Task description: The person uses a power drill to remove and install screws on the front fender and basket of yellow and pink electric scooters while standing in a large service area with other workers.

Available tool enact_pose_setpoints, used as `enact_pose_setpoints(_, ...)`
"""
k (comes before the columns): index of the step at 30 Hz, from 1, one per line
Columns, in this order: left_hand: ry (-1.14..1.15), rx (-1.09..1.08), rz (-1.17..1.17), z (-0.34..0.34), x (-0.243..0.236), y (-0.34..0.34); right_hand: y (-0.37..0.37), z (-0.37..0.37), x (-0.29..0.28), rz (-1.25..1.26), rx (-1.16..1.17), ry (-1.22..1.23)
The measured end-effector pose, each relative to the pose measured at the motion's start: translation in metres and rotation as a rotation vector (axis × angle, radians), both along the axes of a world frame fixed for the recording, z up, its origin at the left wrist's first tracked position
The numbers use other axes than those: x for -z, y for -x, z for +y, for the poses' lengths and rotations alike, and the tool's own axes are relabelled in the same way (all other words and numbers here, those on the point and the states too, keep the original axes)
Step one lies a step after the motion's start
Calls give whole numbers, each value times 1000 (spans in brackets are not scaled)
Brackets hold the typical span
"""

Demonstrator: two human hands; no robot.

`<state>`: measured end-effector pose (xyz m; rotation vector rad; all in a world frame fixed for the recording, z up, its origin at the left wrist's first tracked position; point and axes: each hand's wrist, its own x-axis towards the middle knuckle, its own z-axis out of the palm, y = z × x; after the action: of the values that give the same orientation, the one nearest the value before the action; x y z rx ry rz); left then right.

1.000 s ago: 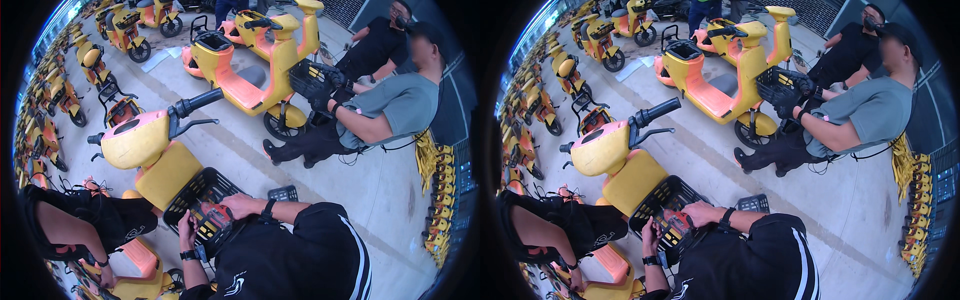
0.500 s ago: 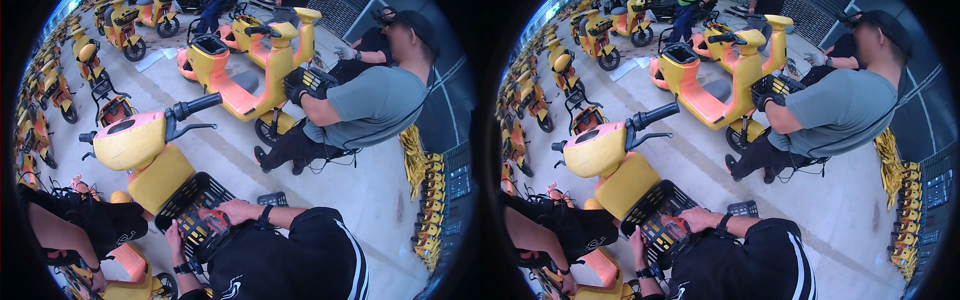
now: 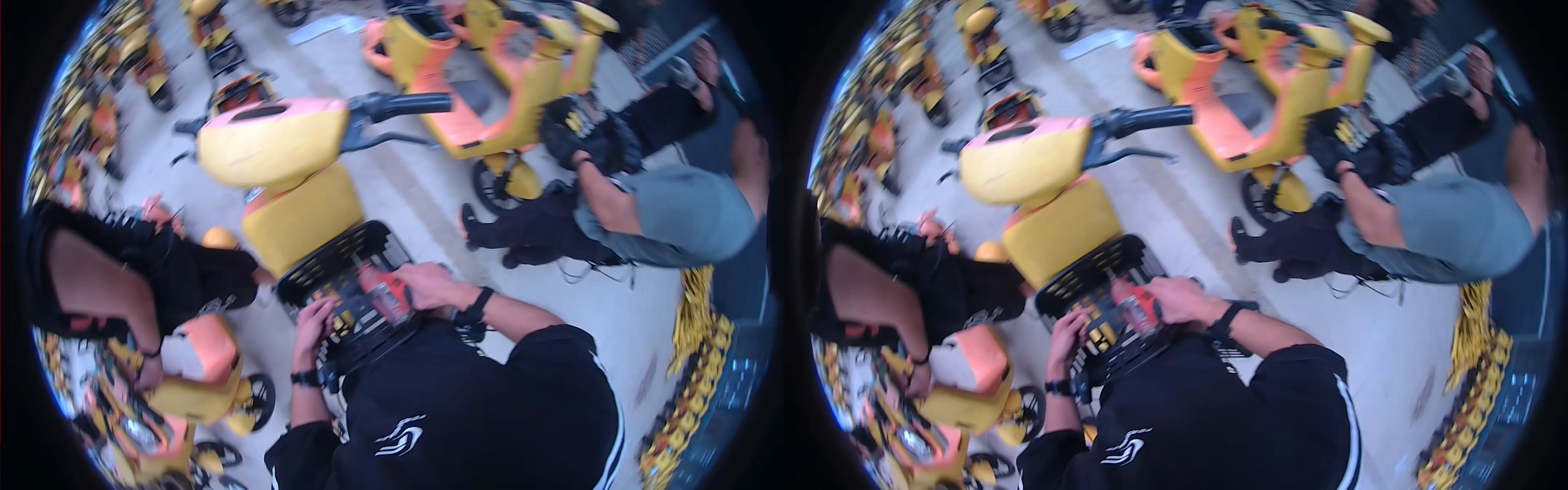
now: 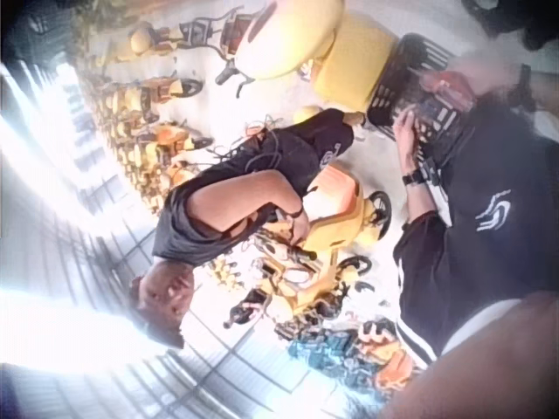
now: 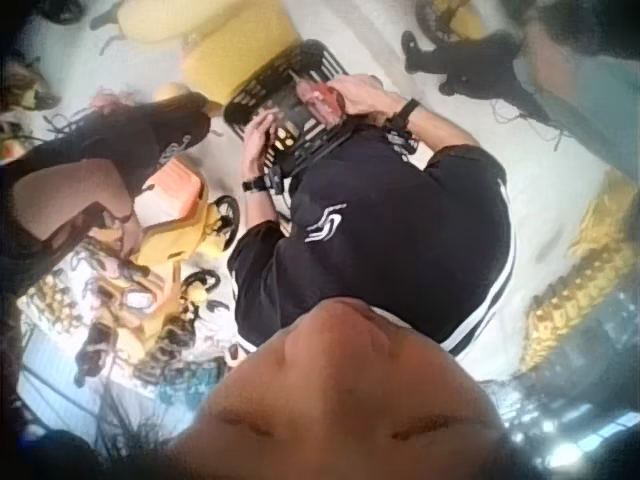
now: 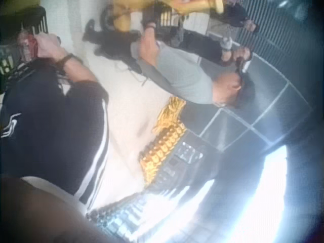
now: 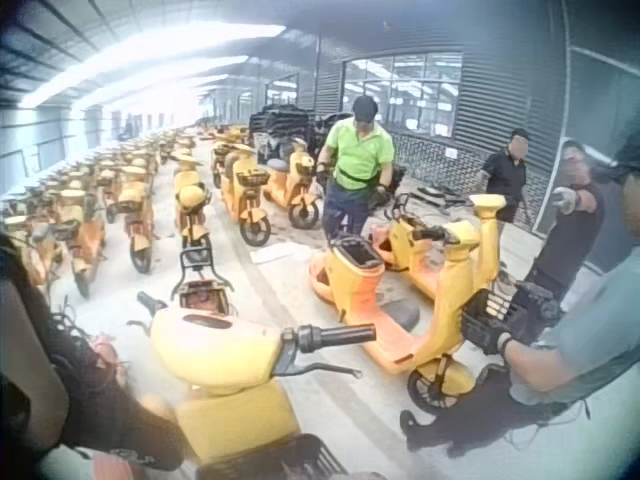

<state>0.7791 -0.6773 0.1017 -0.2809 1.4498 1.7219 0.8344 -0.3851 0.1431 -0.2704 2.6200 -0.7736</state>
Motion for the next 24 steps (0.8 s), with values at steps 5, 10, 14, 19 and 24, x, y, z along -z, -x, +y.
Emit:
enact_pose_setpoints(5,103,11,-89,25,7,-3,12,-4,27,240,-79,40)
enact_pose_setpoints(10,54,-45,-94,35,13,-6,20,-12,39,249,-108,65)
enact_pose_setpoints(14,89,-22,-114,39,16,-9,20,-20,43,243,-125,66)
enact_pose_setpoints(19,196,-26,-107,42,14,-8,23,-27,46,240,-147,10)
enact_pose_setpoints(24,278,-52,-69,48,16,-5,29,-32,48,270,-158,0)
